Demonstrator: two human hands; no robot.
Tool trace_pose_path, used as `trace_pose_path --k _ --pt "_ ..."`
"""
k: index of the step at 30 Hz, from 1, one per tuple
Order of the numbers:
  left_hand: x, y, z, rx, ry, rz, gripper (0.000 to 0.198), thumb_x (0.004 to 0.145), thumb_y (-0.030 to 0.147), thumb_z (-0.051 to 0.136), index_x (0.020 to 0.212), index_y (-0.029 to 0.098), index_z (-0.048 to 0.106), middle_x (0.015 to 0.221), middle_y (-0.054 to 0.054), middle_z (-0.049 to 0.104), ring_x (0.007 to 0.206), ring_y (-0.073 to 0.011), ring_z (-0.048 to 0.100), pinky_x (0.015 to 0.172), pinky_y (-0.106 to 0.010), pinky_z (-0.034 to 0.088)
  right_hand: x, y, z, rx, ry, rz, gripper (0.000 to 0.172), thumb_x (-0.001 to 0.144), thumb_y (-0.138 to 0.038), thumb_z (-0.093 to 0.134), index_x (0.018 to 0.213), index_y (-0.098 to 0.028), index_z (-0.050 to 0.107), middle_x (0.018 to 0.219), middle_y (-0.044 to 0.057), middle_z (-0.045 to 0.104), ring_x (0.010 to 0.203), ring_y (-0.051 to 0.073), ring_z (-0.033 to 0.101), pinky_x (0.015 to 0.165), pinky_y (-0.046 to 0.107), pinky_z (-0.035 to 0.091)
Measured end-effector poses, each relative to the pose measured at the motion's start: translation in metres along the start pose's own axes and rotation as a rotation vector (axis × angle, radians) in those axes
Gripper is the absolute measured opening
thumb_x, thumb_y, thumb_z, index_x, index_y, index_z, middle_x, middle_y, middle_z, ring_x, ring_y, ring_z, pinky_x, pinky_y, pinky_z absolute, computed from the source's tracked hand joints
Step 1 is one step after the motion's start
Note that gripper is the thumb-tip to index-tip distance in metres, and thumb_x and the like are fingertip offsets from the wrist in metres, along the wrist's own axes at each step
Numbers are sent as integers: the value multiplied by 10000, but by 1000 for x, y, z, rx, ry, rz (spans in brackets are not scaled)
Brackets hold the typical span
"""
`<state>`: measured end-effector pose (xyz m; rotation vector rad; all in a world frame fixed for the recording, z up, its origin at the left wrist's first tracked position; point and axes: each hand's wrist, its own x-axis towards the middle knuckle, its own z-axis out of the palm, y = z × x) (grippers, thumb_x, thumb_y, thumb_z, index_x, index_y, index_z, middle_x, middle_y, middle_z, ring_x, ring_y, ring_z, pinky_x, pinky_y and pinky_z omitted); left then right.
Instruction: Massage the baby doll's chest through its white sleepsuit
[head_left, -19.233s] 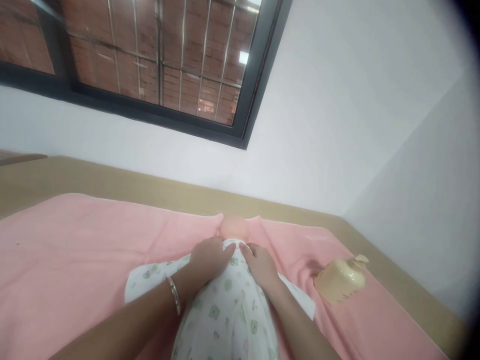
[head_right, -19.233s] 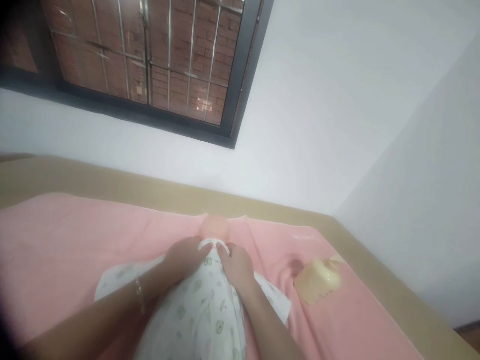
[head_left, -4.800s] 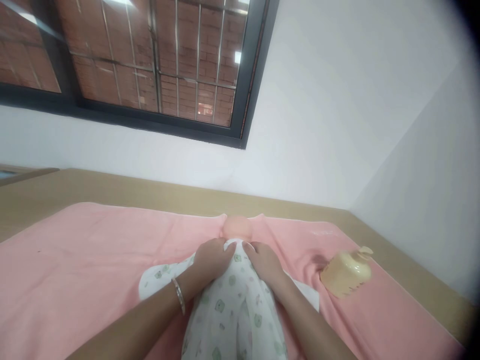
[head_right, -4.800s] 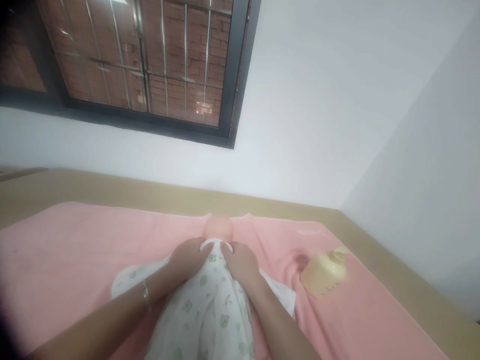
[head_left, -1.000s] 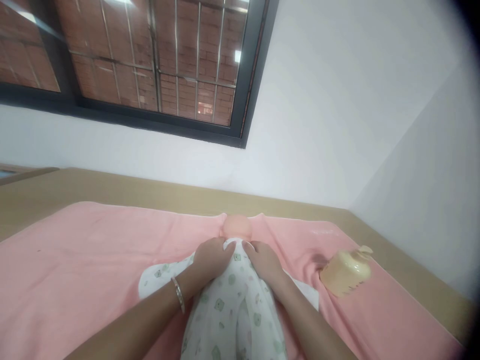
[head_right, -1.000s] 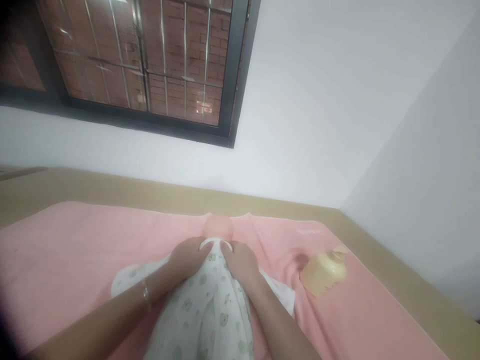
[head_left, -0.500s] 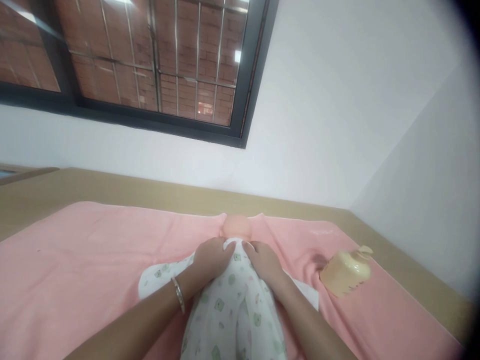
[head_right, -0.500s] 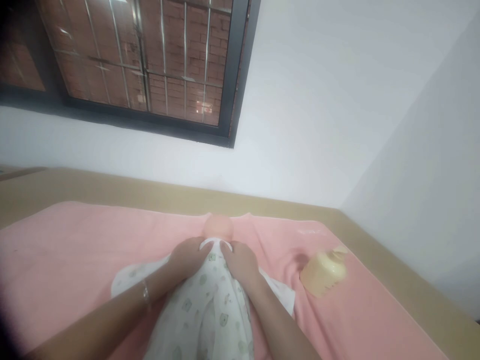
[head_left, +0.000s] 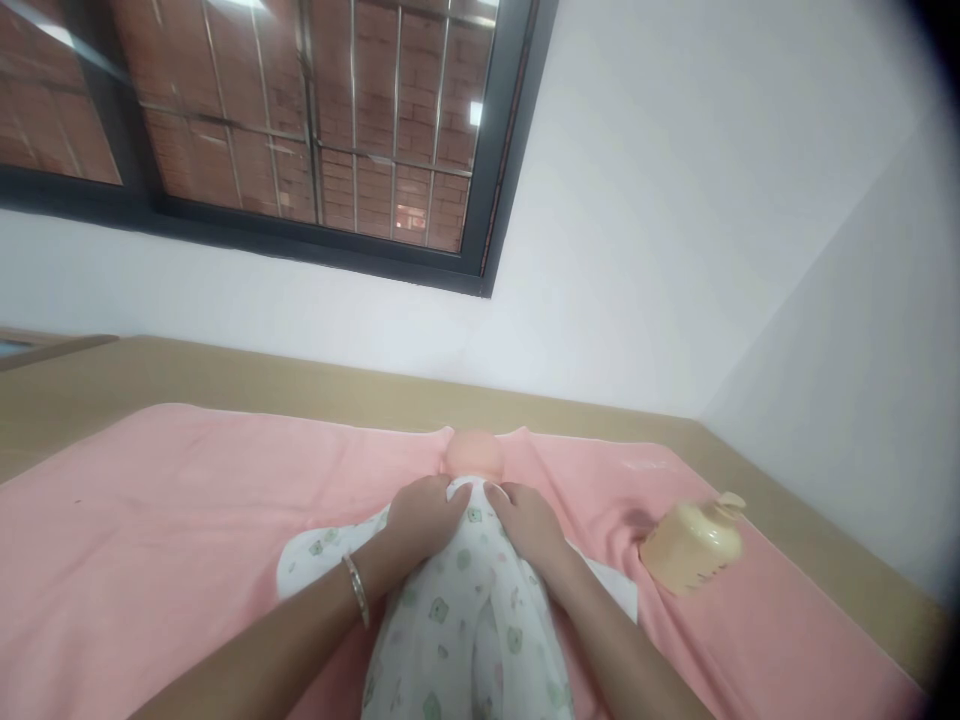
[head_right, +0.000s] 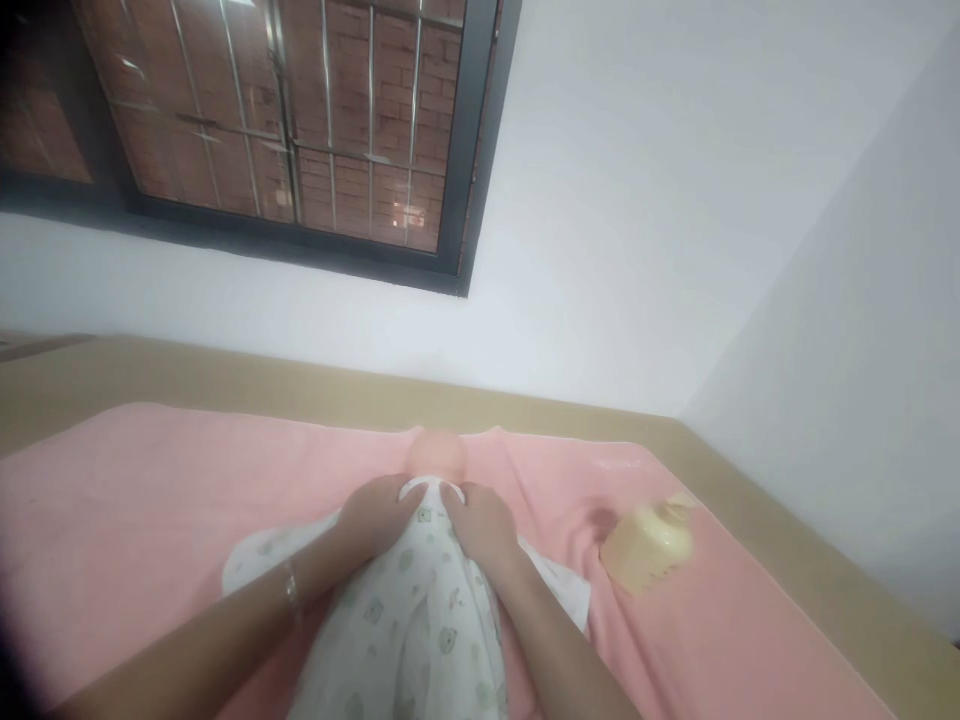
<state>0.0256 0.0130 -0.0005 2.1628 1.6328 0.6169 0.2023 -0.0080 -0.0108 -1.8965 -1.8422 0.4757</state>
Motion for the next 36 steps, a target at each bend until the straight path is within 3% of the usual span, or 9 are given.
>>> trace_pose_path --k 36 --pt "0 2 -2 11 -4 5 484 872 537 280 783 204 620 823 -63 678 746 -224 608 648 -320 418 0 0 -1 -23 4 -3 590 906 -581 234 786 -174 644 787 66 657 683 160 537 562 241 275"
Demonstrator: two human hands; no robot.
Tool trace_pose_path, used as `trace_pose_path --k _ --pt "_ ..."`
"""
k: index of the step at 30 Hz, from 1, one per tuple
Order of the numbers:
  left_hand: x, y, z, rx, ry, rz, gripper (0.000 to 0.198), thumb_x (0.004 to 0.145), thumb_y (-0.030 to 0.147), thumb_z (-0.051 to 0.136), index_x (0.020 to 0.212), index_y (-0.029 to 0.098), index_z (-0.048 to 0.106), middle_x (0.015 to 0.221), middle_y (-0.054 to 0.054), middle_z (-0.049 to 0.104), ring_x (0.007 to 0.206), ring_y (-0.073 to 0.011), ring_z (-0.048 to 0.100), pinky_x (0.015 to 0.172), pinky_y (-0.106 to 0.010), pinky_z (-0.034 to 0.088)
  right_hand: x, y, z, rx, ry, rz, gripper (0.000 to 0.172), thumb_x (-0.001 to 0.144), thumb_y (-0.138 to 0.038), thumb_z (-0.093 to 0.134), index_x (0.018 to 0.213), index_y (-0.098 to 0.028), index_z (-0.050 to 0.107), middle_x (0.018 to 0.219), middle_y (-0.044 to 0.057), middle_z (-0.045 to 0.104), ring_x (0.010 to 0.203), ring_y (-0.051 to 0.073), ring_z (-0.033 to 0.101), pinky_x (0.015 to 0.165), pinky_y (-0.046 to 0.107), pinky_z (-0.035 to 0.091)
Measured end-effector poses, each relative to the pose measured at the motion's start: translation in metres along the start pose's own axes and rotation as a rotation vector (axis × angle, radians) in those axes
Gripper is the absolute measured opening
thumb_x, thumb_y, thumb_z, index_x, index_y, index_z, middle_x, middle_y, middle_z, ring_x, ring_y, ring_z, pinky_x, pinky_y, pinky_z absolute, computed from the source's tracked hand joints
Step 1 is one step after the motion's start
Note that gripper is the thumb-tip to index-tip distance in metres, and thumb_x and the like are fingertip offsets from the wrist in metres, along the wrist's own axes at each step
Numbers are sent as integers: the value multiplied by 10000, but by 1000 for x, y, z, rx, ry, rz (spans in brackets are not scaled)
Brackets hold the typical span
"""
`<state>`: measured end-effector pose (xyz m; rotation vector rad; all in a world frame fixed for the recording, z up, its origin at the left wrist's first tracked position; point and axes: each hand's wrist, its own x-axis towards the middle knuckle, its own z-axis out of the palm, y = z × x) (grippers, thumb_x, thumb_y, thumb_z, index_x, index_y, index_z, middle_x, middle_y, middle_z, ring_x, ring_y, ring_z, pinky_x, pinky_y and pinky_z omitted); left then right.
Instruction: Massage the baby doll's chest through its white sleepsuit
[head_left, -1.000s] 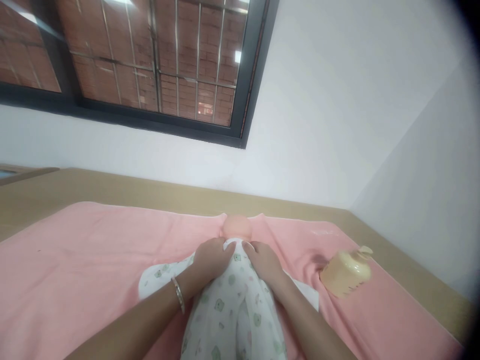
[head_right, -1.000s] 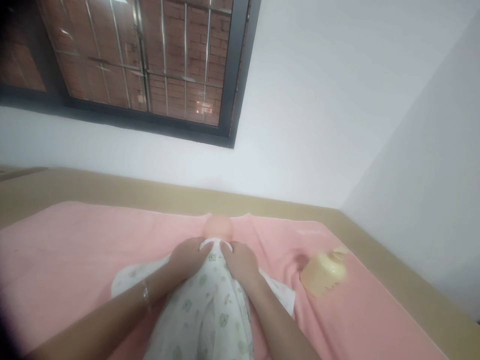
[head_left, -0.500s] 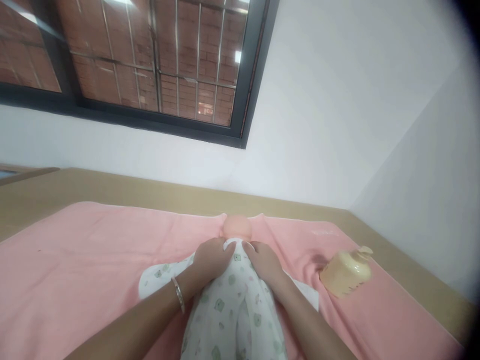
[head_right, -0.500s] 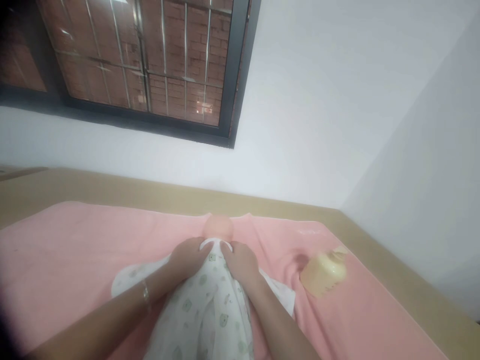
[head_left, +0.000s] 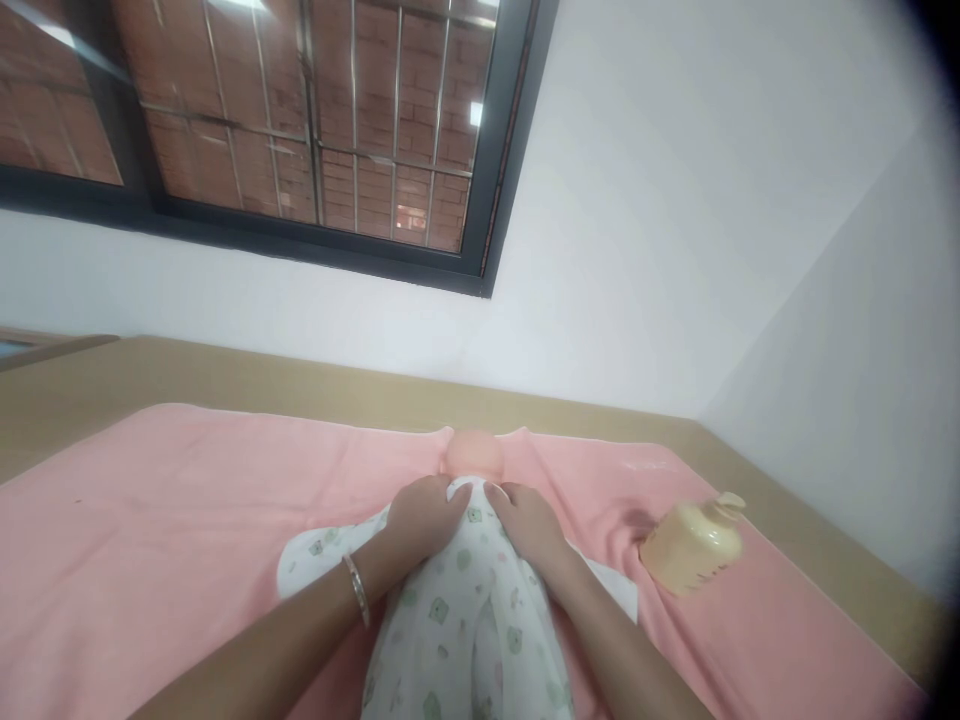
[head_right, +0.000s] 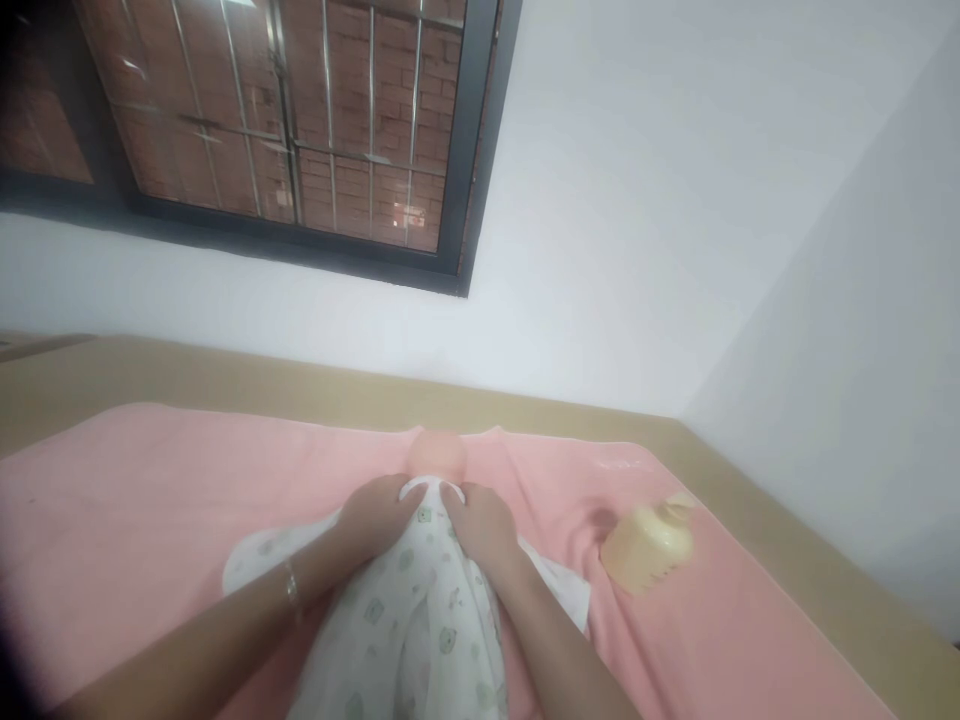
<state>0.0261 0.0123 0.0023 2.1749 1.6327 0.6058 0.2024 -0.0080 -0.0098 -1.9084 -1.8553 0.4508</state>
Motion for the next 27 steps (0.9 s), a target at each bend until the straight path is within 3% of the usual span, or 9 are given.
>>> trace_pose_path --k 27 --pt "0 0 1 17 -7 -12 511 872 553 265 805 199 628 845 -75 680 762 -231 612 652 -324 422 0 0 0 19 -4 -4 595 908 -579 235 761 -165 638 759 64 649 674 157 540 548 235 267"
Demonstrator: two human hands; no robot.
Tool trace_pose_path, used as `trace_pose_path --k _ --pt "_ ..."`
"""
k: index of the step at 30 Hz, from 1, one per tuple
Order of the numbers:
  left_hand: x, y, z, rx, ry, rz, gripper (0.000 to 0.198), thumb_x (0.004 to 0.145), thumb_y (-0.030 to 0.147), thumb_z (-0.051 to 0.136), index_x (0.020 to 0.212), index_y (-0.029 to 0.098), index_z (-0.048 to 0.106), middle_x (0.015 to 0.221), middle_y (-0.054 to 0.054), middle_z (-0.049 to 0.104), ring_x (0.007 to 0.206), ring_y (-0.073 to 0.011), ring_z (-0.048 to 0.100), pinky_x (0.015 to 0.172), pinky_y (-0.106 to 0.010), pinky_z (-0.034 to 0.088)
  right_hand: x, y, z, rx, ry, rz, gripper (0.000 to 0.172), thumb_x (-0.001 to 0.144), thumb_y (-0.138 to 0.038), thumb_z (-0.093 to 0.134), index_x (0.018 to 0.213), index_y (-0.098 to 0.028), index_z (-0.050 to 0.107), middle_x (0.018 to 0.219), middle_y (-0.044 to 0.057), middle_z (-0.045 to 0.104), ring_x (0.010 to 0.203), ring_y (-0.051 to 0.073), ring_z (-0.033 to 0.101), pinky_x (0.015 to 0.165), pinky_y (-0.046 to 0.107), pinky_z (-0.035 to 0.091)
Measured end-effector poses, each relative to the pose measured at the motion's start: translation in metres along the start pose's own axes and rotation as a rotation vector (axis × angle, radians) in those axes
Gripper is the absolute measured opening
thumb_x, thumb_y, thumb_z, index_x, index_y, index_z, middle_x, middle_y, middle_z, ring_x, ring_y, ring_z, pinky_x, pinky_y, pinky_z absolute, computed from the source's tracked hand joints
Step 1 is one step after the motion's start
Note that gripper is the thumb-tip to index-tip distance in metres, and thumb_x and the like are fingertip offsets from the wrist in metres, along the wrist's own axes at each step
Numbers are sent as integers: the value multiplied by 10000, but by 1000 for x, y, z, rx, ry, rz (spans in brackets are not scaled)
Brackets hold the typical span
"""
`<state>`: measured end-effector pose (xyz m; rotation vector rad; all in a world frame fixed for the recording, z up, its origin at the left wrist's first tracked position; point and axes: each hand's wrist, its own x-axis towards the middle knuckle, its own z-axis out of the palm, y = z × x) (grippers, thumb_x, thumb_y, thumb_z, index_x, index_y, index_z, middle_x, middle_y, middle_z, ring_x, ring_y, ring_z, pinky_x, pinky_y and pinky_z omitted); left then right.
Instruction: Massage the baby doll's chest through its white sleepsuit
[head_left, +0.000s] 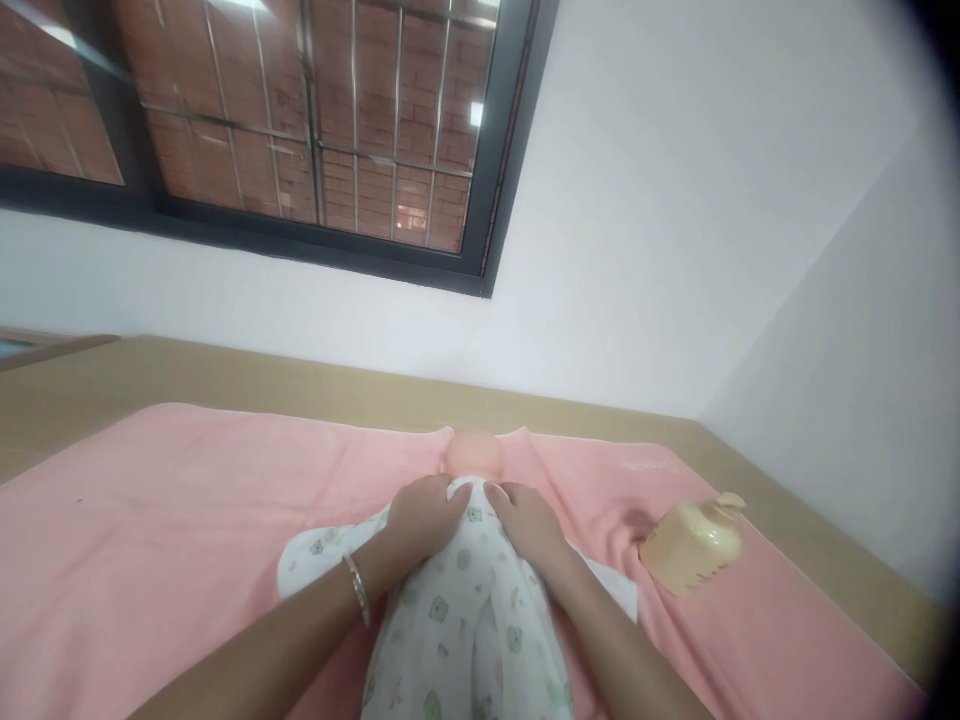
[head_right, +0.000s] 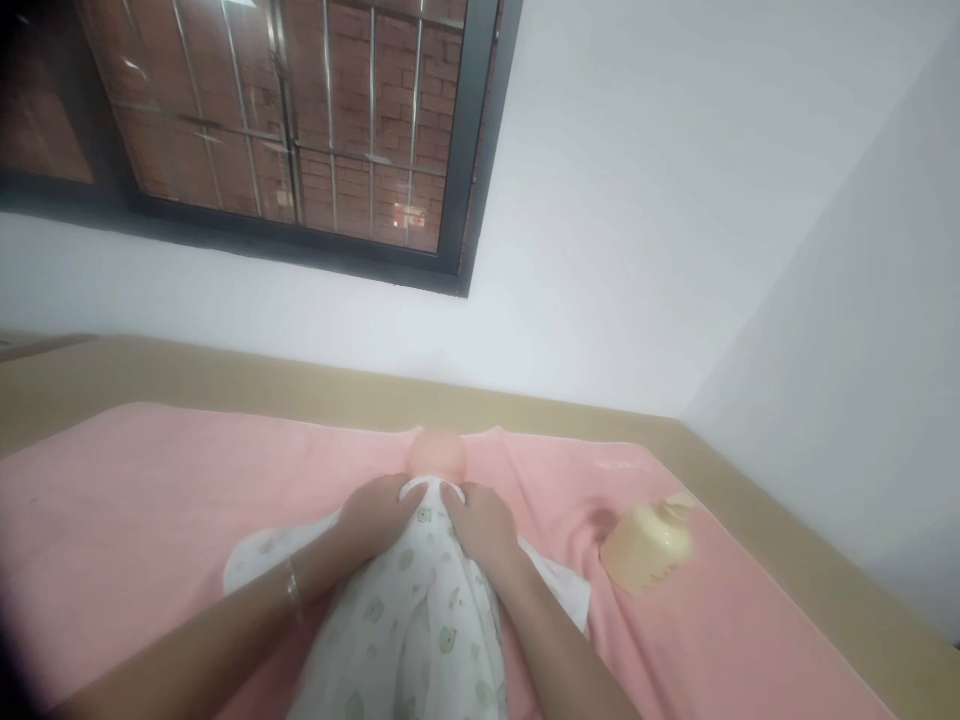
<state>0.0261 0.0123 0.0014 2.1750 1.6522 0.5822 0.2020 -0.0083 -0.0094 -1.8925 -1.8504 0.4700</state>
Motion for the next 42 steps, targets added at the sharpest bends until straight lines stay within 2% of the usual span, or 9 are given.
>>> trace_pose_path --k 22,42 --pt "0 0 0 -11 -4 -2 510 870 550 281 824 190 638 840 -76 683 758 -219 616 650 -310 430 -1 -4 -2 -12 -16 21 583 912 -563 246 807 -162 656 798 75 664 686 164 555 557 243 286" --pt "1 -2 2 -21 11 7 491 871 542 278 776 202 618 817 -70 674 740 -223 600 655 -319 409 2 2 1 -3 10 -4 589 900 -587 236 738 -171 621 742 59 642 642 149 513 538 239 251"
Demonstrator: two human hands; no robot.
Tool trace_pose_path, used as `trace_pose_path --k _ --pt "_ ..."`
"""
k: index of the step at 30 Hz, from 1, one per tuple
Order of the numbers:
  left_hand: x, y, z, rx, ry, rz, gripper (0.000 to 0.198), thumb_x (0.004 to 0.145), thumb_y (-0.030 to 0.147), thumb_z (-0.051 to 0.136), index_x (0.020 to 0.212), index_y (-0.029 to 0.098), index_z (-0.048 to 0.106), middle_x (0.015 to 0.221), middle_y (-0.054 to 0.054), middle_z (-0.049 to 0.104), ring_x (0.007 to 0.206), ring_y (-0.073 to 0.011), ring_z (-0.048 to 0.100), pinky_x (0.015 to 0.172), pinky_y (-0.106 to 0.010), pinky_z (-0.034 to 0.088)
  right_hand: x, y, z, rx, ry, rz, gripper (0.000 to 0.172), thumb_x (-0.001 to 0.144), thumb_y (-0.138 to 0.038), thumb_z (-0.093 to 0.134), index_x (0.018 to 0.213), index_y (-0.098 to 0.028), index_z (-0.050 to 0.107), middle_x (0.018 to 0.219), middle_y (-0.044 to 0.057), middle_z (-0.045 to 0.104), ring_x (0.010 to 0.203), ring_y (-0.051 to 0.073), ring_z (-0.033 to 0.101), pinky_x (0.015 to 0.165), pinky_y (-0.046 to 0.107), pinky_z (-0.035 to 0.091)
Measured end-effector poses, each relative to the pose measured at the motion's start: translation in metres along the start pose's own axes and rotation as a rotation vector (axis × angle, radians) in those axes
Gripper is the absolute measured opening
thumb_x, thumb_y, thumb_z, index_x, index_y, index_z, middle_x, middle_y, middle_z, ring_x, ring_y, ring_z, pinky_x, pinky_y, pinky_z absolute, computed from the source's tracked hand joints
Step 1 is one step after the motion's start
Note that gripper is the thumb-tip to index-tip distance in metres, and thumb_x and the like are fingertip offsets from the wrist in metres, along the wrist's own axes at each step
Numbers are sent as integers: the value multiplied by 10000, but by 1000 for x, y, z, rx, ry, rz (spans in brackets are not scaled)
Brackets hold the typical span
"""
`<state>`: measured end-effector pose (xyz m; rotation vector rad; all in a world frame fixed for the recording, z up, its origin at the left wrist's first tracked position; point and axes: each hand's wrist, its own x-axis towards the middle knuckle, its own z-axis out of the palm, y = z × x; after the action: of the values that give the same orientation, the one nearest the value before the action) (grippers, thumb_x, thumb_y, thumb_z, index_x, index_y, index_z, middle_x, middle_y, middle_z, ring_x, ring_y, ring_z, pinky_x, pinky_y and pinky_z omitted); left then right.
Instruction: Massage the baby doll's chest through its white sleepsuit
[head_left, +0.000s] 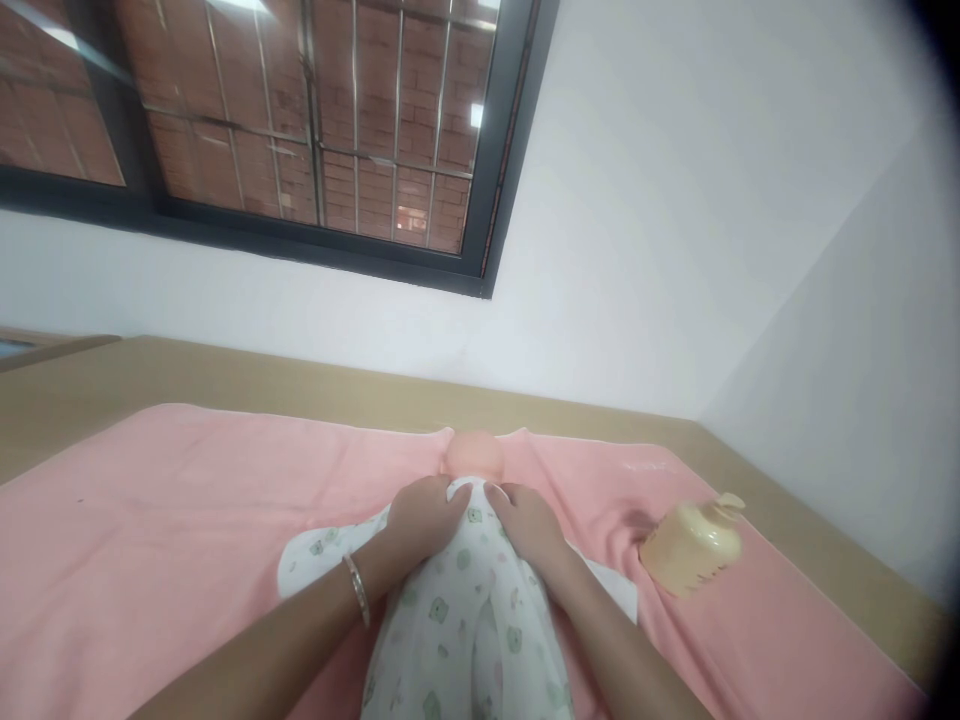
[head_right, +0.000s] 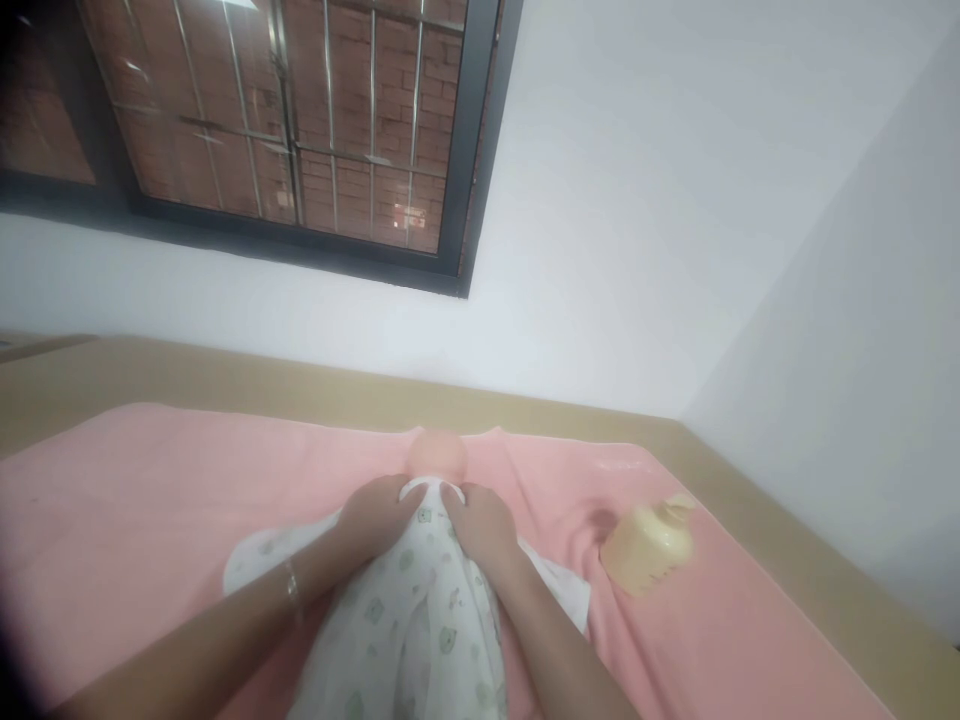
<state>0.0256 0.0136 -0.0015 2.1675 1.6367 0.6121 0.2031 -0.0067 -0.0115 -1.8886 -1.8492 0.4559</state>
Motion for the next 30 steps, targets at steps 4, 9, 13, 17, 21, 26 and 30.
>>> trace_pose_path --k 4,9,13,17,21,26,30 --pt "-1 1 -1 -10 -7 2 485 870 538 281 790 202 621 836 -72 677 753 -221 600 655 -314 406 -1 -1 0 16 -3 7 578 899 -587 245 749 -178 625 745 49 646 642 146 512 542 235 259" --pt "-1 2 -2 -6 -9 1 491 871 545 274 778 205 617 829 -67 677 742 -219 598 634 -306 398 -2 -1 -1 14 -3 6 568 902 -574 253 737 -175 623 738 52 646 640 147 514 544 238 264" --pt "-1 1 -2 1 -8 -2 494 871 548 271 778 205 615 832 -66 676 747 -220 598 645 -314 402 -1 -1 -1 3 1 3 572 902 -580 244 742 -182 624 734 46 646 642 149 517 544 239 266" --pt "0 1 -1 3 -7 4 503 870 553 270 774 199 615 822 -69 674 742 -219 597 642 -313 402 -2 -1 -1 -2 1 11 575 901 -583 246 742 -183 627 739 47 647 645 153 521 538 244 264" --pt "0 1 -1 -5 -1 -3 499 868 554 277 785 199 618 826 -67 675 740 -216 597 639 -310 400 -1 -1 0 10 4 5 577 898 -589 244 740 -188 626 742 42 647 645 152 521 540 242 268" --pt "-1 2 -3 -19 -21 -10 506 866 559 280 811 198 630 846 -73 677 754 -219 601 639 -308 398 -1 -1 0 20 -3 10 586 895 -594 246 757 -176 633 750 56 646 657 154 528 544 244 269" --pt "-1 1 -1 -25 -16 -8 507 866 566 277 788 203 622 824 -68 674 740 -221 598 631 -311 397 -2 -2 -1 10 -11 11 593 900 -582 238 765 -167 639 765 70 649 665 154 529 551 246 267"
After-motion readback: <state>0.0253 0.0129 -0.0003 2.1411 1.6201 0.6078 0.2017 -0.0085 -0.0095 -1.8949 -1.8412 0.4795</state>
